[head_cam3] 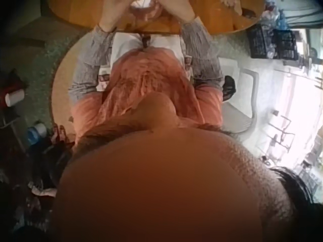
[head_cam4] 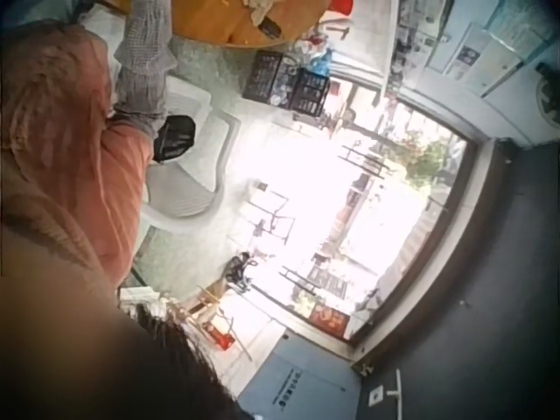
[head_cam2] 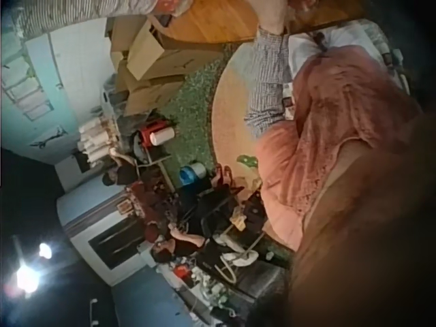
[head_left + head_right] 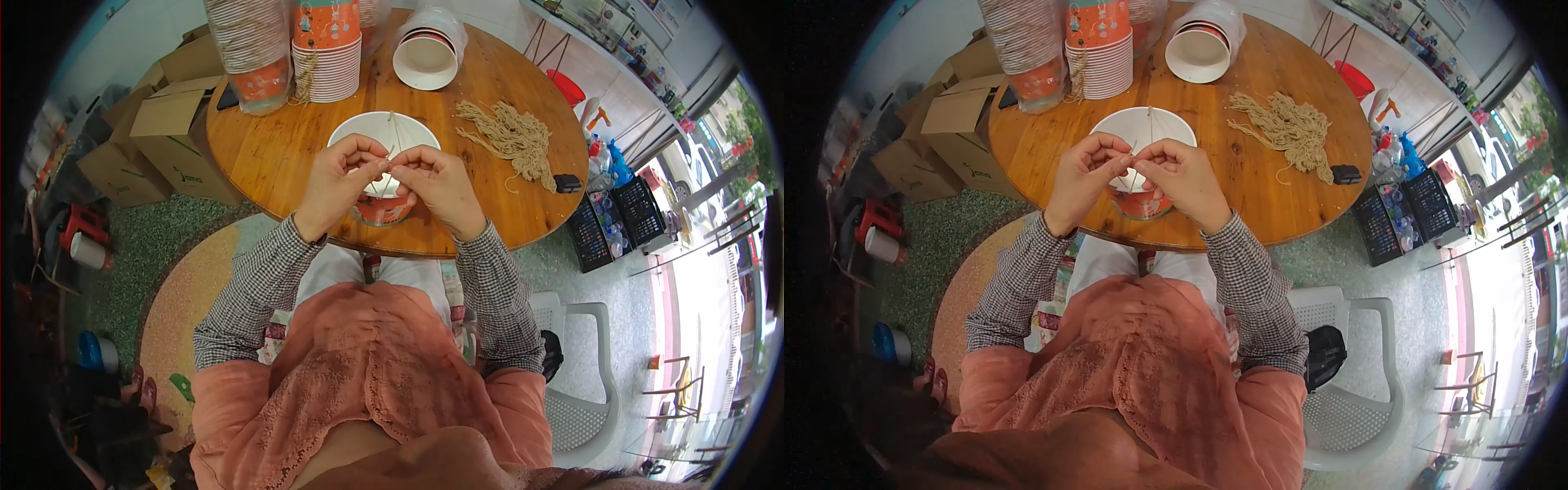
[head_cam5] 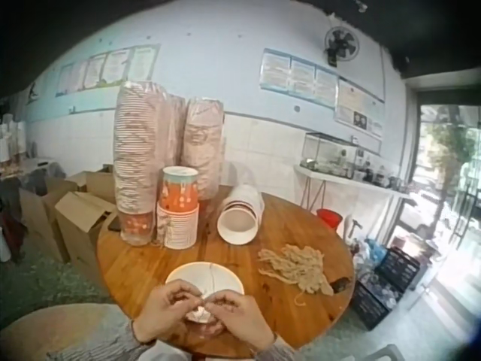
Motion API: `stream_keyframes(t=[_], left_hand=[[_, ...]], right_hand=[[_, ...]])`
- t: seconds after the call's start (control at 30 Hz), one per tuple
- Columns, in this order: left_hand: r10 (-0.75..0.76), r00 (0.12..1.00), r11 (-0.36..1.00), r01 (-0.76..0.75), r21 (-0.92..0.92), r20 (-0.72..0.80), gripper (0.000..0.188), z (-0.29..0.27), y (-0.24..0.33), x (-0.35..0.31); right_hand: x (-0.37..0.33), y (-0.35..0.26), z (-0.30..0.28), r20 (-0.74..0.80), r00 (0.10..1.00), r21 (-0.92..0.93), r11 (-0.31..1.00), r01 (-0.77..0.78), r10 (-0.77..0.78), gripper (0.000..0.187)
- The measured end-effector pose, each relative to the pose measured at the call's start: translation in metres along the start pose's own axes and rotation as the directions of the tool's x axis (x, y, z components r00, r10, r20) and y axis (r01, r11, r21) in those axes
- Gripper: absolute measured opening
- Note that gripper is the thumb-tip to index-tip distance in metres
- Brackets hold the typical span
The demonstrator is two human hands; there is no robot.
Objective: Tie a small length of string around the rim of a paper bowl.
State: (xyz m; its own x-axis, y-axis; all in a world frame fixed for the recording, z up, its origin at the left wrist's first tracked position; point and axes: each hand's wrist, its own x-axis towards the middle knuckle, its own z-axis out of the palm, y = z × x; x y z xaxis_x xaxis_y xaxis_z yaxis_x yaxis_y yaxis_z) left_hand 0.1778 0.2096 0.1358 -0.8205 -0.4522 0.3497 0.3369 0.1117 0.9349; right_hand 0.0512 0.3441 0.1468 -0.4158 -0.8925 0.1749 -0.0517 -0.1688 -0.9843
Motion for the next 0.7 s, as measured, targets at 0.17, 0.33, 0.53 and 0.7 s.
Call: stream_keyframes(t=[0.17, 0.33, 0.53, 0.7], left_hand=[[0.105, 0.992, 0.975, -0.088, 0.205, -0.073, 0.011, 0.006, -0.001, -0.001], [0.26, 0.964, 0.915, -0.229, 0.333, -0.051, 0.01, 0.0, -0.006, -0.001], [0.398, 0.916, 0.777, -0.366, 0.512, 0.051, 0.01, 0.002, -0.001, -0.003], [0.251, 0.965, 0.84, -0.256, 0.478, 0.075, 0.006, 0.001, 0.001, -0.003]], right_hand=[[-0.002, 0.004, 0.005, -0.12, 0.989, -0.22, 0.973, 0.064, -0.092, 0.013], [-0.002, 0.01, 0.009, -0.145, 0.974, -0.237, 0.962, 0.136, -0.174, 0.012], [-0.002, 0.013, 0.007, -0.15, 0.968, -0.247, 0.956, 0.158, -0.199, 0.01], [-0.002, 0.013, 0.006, -0.153, 0.971, -0.255, 0.957, 0.14, -0.183, 0.01]])
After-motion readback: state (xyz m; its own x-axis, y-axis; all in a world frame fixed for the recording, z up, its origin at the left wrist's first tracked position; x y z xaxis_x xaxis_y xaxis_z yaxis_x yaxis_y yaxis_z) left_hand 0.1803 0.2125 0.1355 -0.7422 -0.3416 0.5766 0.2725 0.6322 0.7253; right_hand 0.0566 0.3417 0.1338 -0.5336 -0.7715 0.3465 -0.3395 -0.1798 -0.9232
